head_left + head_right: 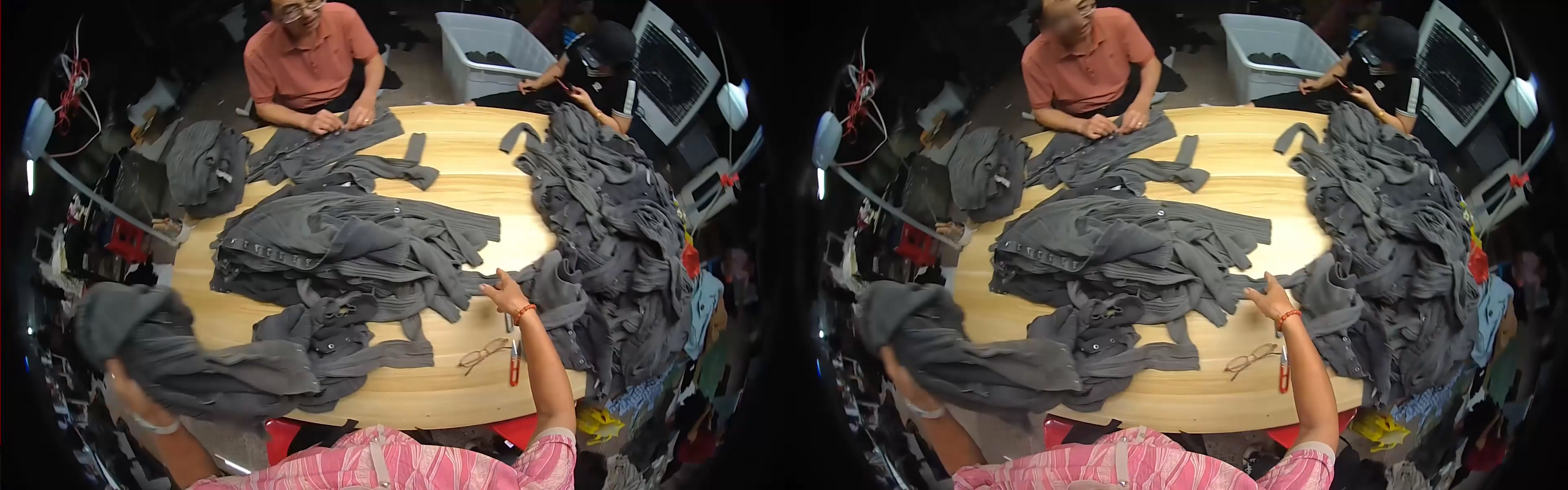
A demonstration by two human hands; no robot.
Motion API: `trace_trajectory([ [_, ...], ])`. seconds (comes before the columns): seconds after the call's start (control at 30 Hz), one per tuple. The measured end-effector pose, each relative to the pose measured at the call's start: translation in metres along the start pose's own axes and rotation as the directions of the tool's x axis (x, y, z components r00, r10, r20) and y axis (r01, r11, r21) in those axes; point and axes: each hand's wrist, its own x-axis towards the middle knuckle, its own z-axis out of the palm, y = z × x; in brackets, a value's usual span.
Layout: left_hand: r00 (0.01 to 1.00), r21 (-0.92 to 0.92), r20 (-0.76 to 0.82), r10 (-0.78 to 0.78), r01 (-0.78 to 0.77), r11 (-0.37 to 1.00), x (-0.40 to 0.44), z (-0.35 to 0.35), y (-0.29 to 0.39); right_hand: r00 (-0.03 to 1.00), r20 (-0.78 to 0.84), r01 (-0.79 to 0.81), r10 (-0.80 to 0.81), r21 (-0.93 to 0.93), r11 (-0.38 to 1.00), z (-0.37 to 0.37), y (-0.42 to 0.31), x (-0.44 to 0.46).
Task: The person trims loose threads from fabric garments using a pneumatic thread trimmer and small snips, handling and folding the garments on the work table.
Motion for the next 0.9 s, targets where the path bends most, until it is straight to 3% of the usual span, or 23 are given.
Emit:
trace_trajectory([
  [0.03,0.995,0.019,0.087,-0.048,0.046,0.999,-0.004,0.015,-0.017,0.998,-0.052,0.025,-0.022,0.057,0.998,0.020,0.014,0.028],
  [0.1,0.941,0.071,0.295,-0.165,0.151,0.986,-0.019,0.057,-0.050,0.973,-0.159,0.161,-0.168,-0.054,0.985,0.045,-0.009,0.051],
  [0.13,0.885,-0.062,0.391,-0.252,0.299,0.952,-0.017,0.085,-0.042,0.972,-0.163,0.161,-0.167,-0.052,0.986,0.049,0.000,0.059],
  [0.17,0.914,0.396,0.368,-0.170,0.012,0.918,-0.013,0.052,-0.118,0.865,-0.324,0.391,-0.383,-0.044,0.919,0.080,-0.037,0.073],
  [0.2,0.901,0.625,0.402,-0.164,-0.139,0.768,-0.003,0.041,-0.158,0.859,-0.305,0.435,-0.411,0.012,0.900,0.093,-0.060,0.075],
  [0.23,0.850,0.671,0.416,-0.324,-0.046,0.740,0.004,0.034,-0.186,0.825,-0.346,0.487,-0.446,0.037,0.873,0.112,-0.071,0.086],
  [0.3,0.790,0.657,0.562,-0.246,-0.247,0.712,0.018,0.020,-0.237,0.697,-0.408,0.638,-0.590,-0.023,0.770,0.149,-0.088,0.108],
  [0.33,0.782,0.691,0.525,-0.336,-0.161,0.705,0.026,0.013,-0.258,0.695,-0.381,0.656,-0.610,-0.011,0.755,0.159,-0.101,0.107],
  [0.37,0.763,0.589,0.568,-0.309,-0.114,0.800,0.032,0.007,-0.281,0.720,-0.352,0.629,-0.597,-0.032,0.777,0.168,-0.105,0.111],
  [0.4,0.740,0.666,0.556,-0.378,-0.125,0.736,0.043,-0.004,-0.306,0.719,-0.364,0.625,-0.592,-0.032,0.780,0.173,-0.105,0.113],
  [0.43,0.781,0.665,0.528,-0.335,-0.134,0.735,0.047,-0.018,-0.344,0.716,-0.371,0.627,-0.591,-0.029,0.778,0.173,-0.104,0.110],
  [0.5,0.778,0.734,0.490,-0.393,-0.124,0.668,0.051,-0.026,-0.358,0.784,-0.298,0.588,-0.544,0.076,0.805,0.159,-0.106,0.087],
  [0.53,0.773,0.756,0.480,-0.415,-0.125,0.642,0.051,-0.027,-0.361,0.707,-0.401,0.614,-0.583,-0.061,0.787,0.157,-0.101,0.077],
  [0.57,0.768,0.772,0.474,-0.431,-0.126,0.623,0.052,-0.029,-0.364,0.712,-0.424,0.591,-0.559,-0.067,0.804,0.149,-0.091,0.063],
  [0.63,0.761,0.795,0.464,-0.454,-0.131,0.593,0.052,-0.032,-0.370,0.590,-0.574,0.487,-0.568,-0.308,0.817,0.119,-0.068,0.014],
  [0.73,0.761,0.801,0.464,-0.453,-0.141,0.582,0.059,-0.041,-0.377,0.398,-0.801,0.167,-0.447,-0.415,0.894,0.082,0.000,-0.064],
  [0.83,0.763,0.783,0.482,-0.430,-0.155,0.602,0.065,-0.047,-0.389,0.401,-0.908,-0.221,-0.119,-0.222,0.950,0.079,0.091,-0.131],
  [0.9,0.760,0.759,0.509,-0.405,-0.174,0.628,0.067,-0.049,-0.396,0.408,-0.903,-0.297,-0.136,-0.272,0.915,0.095,0.121,-0.151],
])
